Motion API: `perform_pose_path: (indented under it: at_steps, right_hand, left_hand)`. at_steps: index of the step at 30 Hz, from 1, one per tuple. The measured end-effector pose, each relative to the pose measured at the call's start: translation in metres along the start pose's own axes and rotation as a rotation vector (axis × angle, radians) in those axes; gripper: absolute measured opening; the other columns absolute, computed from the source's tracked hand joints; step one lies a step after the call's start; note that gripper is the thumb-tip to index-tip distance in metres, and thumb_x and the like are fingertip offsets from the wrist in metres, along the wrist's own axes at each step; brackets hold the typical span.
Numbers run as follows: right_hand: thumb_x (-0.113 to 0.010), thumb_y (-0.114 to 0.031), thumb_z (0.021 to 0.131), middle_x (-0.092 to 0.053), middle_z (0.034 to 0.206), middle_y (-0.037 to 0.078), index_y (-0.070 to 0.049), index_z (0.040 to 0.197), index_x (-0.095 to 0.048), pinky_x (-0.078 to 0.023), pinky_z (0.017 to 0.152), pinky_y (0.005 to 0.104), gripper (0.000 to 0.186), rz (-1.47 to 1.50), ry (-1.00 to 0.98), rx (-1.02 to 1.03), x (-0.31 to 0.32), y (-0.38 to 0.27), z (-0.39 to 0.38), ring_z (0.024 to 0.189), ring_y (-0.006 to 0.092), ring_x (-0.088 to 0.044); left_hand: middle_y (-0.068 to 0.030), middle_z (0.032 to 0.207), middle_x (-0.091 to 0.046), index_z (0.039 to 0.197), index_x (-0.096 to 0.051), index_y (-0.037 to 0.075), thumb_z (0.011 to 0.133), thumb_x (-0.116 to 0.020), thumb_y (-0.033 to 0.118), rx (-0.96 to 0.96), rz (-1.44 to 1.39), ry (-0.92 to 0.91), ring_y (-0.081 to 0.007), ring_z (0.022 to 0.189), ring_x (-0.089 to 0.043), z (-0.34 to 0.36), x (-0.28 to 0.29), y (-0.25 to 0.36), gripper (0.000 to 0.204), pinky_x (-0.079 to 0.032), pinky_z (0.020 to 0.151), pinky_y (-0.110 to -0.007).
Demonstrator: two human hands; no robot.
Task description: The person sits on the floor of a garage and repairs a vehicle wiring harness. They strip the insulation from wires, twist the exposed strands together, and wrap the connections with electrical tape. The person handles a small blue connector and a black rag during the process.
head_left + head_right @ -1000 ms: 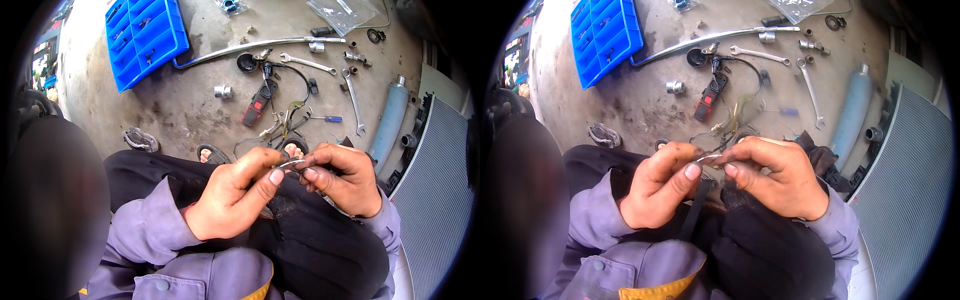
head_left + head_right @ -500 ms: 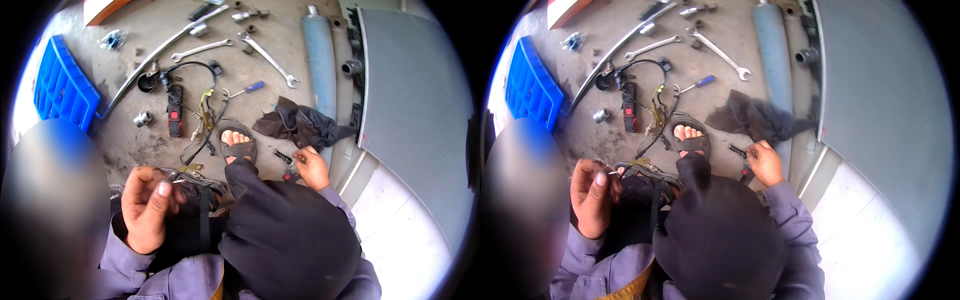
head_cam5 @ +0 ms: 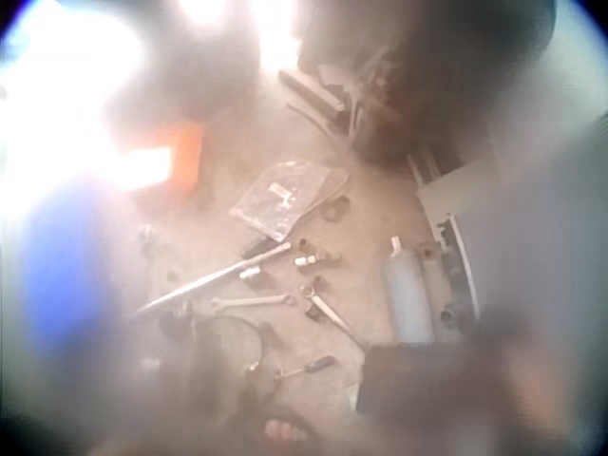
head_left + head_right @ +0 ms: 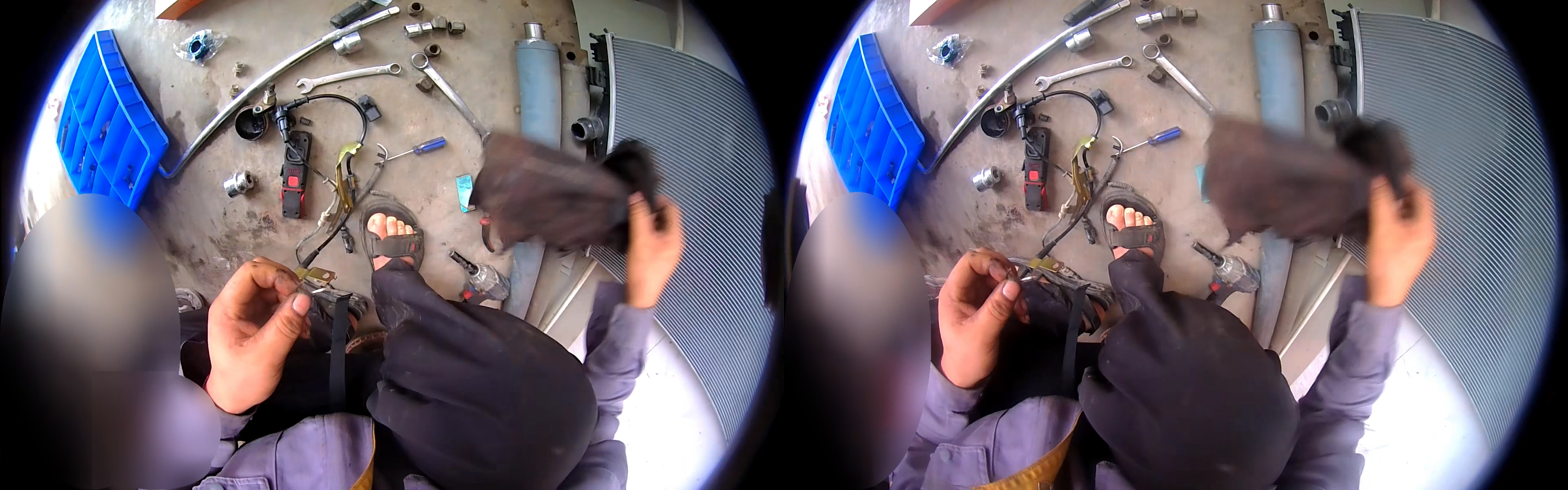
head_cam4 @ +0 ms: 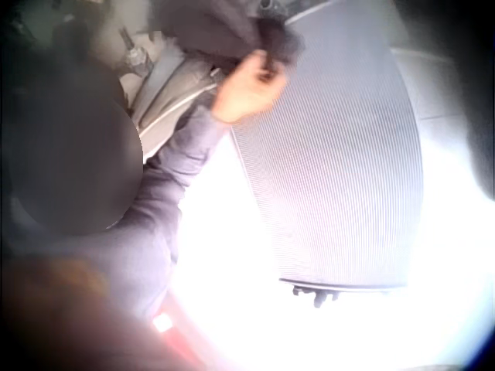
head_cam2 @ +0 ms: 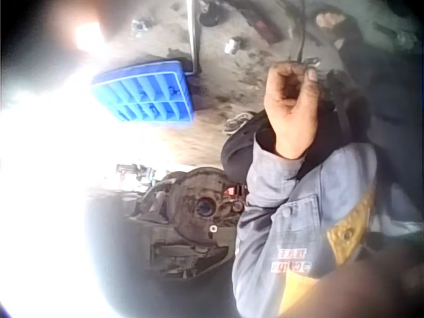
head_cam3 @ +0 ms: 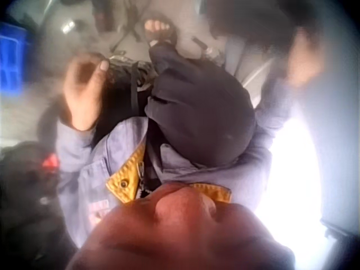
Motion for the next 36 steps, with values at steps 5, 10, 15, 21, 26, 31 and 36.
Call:
perform_pose_path:
  at_steps: [5, 10, 15, 21, 26, 31, 36]
  right_hand:
    - [-0.070, -0.031, 0.095, -0.064, 0.117, 0.012, 0.002, 0.137, -0.053, -0.052, 0.085, 0.0320, 0.056, 0.065, 0.321, 0.165, 0.006, -0.033, 0.013, 0.098, 0.0203, -0.064]
    - [-0.069, -0.021, 0.090, -0.070, 0.088, 0.013, -0.012, 0.119, -0.064, -0.055, 0.070, 0.0366, 0.031, 0.173, -0.489, -0.161, -0.132, -0.017, -0.103, 0.072, 0.0235, -0.069]
    - [-0.075, -0.031, 0.086, -0.066, 0.101, 0.011, -0.006, 0.111, -0.060, -0.054, 0.069, 0.0420, 0.039, -0.164, -0.400, 0.216, -0.221, -0.015, -0.128, 0.081, 0.0309, -0.067]
    - [-0.069, -0.021, 0.086, -0.064, 0.101, 0.013, -0.005, 0.115, -0.056, -0.054, 0.070, 0.0435, 0.035, -0.059, -0.332, 0.299, -0.228, -0.035, -0.120, 0.085, 0.0323, -0.066]
    - [-0.064, -0.016, 0.081, -0.061, 0.096, 0.015, 0.000, 0.123, -0.052, -0.054, 0.065, 0.0416, 0.047, 1.422, -1.071, -0.529, -0.178, -0.085, -0.101, 0.080, 0.0277, -0.063]
    - [-0.069, -0.020, 0.088, -0.063, 0.097, 0.014, 0.000, 0.123, -0.052, -0.056, 0.072, 0.0391, 0.044, 1.527, -1.475, -0.195, -0.140, -0.167, -0.086, 0.085, 0.0230, -0.065]
    - [-0.079, -0.009, 0.083, -0.062, 0.098, 0.008, -0.001, 0.109, -0.057, -0.053, 0.070, 0.0288, 0.035, 1.426, -1.597, -0.108, -0.141, -0.222, -0.096, 0.081, 0.0133, -0.062]
  left_hand:
    - [-0.0081, 0.098, -0.057, 0.102, -0.055, 0.000, 0.095, -0.065, 0.006, -0.006, 0.017, -0.002, -0.0159, 0.074, -0.060, 0.001, 0.000, 0.003, 0.013, -0.052, 0.064, -0.028]
    - [-0.0052, 0.092, -0.060, 0.106, -0.056, -0.001, 0.095, -0.065, 0.001, 0.051, -0.178, 0.045, -0.0114, 0.075, -0.060, 0.007, 0.001, 0.000, 0.014, -0.050, 0.068, -0.026]
    - [-0.0058, 0.092, -0.061, 0.107, -0.054, 0.000, 0.095, -0.064, 0.001, 0.057, -0.232, 0.082, -0.0118, 0.077, -0.061, 0.006, 0.002, -0.007, 0.016, -0.051, 0.067, -0.026]
    - [-0.0054, 0.092, -0.062, 0.107, -0.053, 0.000, 0.096, -0.064, 0.001, 0.054, -0.224, 0.070, -0.0119, 0.076, -0.061, 0.003, 0.005, -0.003, 0.015, -0.052, 0.067, -0.026]
    - [-0.0073, 0.094, -0.058, 0.106, -0.052, 0.003, 0.095, -0.062, 0.005, 0.039, -0.207, 0.123, -0.0166, 0.073, -0.060, 0.006, 0.009, -0.003, 0.015, -0.050, 0.062, -0.028]
    - [-0.0088, 0.091, -0.061, 0.106, -0.051, 0.004, 0.097, -0.060, 0.004, -0.040, -0.410, 0.102, -0.0188, 0.071, -0.060, 0.025, 0.001, 0.007, 0.013, -0.050, 0.060, -0.032]
    - [-0.0091, 0.091, -0.063, 0.107, -0.052, 0.005, 0.098, -0.062, 0.005, -0.064, -0.568, 0.004, -0.0184, 0.076, -0.064, 0.024, -0.003, 0.010, 0.014, -0.053, 0.063, -0.030]
Point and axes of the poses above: each hand's wrist, its own z-axis towards the middle knuckle, its own x-axis out of the back of the hand, y = z × x, the point moved 3 cm from there along z, towards the middle knuckle
